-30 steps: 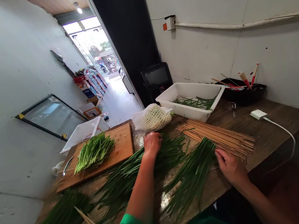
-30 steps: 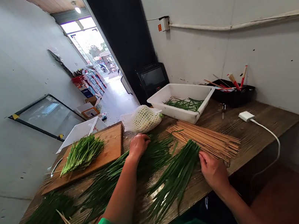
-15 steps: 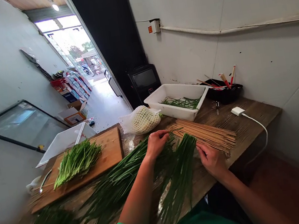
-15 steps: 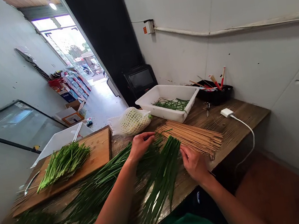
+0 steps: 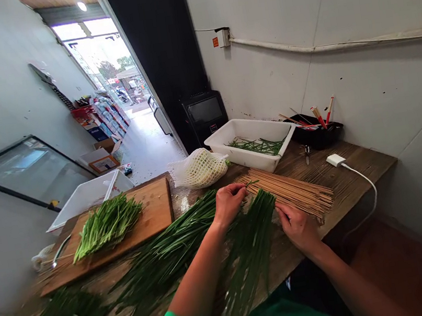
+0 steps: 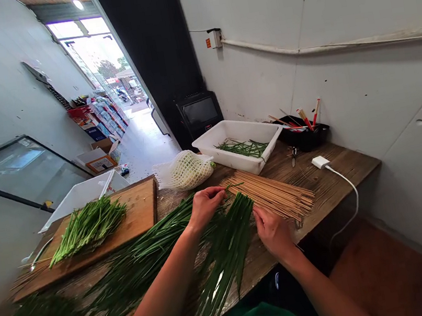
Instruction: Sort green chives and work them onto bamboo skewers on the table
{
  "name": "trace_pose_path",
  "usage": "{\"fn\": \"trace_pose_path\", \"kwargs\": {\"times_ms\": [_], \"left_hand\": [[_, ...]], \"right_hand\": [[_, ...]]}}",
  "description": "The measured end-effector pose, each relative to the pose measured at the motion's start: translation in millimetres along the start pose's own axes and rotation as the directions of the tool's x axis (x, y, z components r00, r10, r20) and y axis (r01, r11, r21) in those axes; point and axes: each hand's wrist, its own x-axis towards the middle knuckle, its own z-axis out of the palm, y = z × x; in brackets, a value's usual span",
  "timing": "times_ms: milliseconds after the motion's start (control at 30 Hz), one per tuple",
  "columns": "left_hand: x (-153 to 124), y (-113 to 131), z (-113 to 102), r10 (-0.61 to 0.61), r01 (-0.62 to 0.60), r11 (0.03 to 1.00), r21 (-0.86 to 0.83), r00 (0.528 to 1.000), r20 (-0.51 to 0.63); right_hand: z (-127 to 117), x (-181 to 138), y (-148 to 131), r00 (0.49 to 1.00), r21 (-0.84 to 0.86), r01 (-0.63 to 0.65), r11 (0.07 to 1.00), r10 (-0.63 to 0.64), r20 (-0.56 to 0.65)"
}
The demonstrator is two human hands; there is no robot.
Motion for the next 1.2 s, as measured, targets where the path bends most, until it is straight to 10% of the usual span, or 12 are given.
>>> {"fn": "trace_pose_path", "kwargs": {"times_ms": [1200], "left_hand": [[-1.3,1.6,2.3,0.057,-0.056,0.992,0.117,0.998,-0.009]], "right_hand": [[-0.5,-3.5,5.7,0.999,-0.040,-0.031,0.999,0.032,0.042]]}}
